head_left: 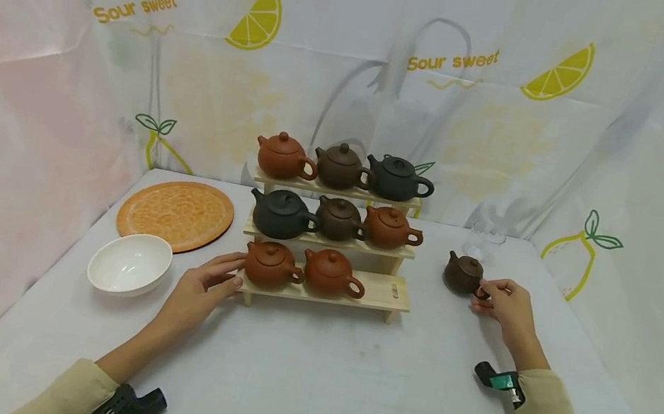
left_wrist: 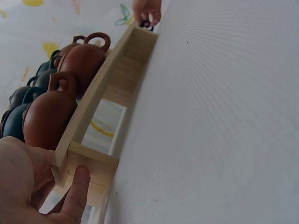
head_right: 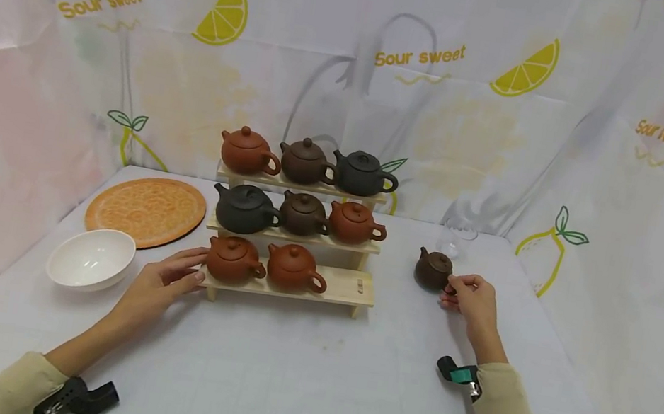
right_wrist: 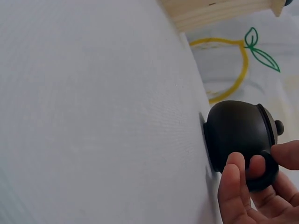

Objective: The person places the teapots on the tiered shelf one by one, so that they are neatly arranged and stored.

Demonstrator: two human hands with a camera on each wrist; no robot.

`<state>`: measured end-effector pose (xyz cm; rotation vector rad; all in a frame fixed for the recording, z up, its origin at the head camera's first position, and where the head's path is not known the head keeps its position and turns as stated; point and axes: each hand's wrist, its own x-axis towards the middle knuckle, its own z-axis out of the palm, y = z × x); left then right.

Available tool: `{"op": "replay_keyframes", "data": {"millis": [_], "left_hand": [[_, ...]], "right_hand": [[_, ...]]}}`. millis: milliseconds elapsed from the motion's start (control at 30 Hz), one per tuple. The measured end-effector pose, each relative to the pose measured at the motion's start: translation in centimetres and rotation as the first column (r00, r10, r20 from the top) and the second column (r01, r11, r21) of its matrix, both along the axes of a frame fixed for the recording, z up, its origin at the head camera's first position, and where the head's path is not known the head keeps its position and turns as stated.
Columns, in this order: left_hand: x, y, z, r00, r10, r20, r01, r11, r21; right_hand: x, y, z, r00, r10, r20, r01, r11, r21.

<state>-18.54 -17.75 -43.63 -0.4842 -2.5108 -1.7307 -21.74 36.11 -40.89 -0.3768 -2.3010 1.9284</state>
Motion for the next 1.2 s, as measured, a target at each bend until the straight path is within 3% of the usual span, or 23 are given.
{"op": "replay_keyframes", "data": {"millis": [433, 900, 1200], "left_hand": [[0.0, -0.1, 0.0, 1.000, -0.004, -0.021, 0.004, 1.000, 0.003], [-0.2, 0.2, -0.4, 1.000, -0.015, -0.012, 0.015, 1.000, 0.012], [0.3, 0.0, -0.2, 1.000, -0.008, -0.005, 0.008, 1.000, -0.008]], "right_hand": [[-0.4, 0.1, -0.3, 0.999, 0.013, -0.029, -0.014, 1.000, -0.021], [-0.3, 0.5, -0.7, 0.998, 0.026, -0.049, -0.024, 0.999, 0.034], [0.0, 0.2, -1.0, 0.999, 0.018, -0.047, -0.017, 0.999, 0.032]]}}
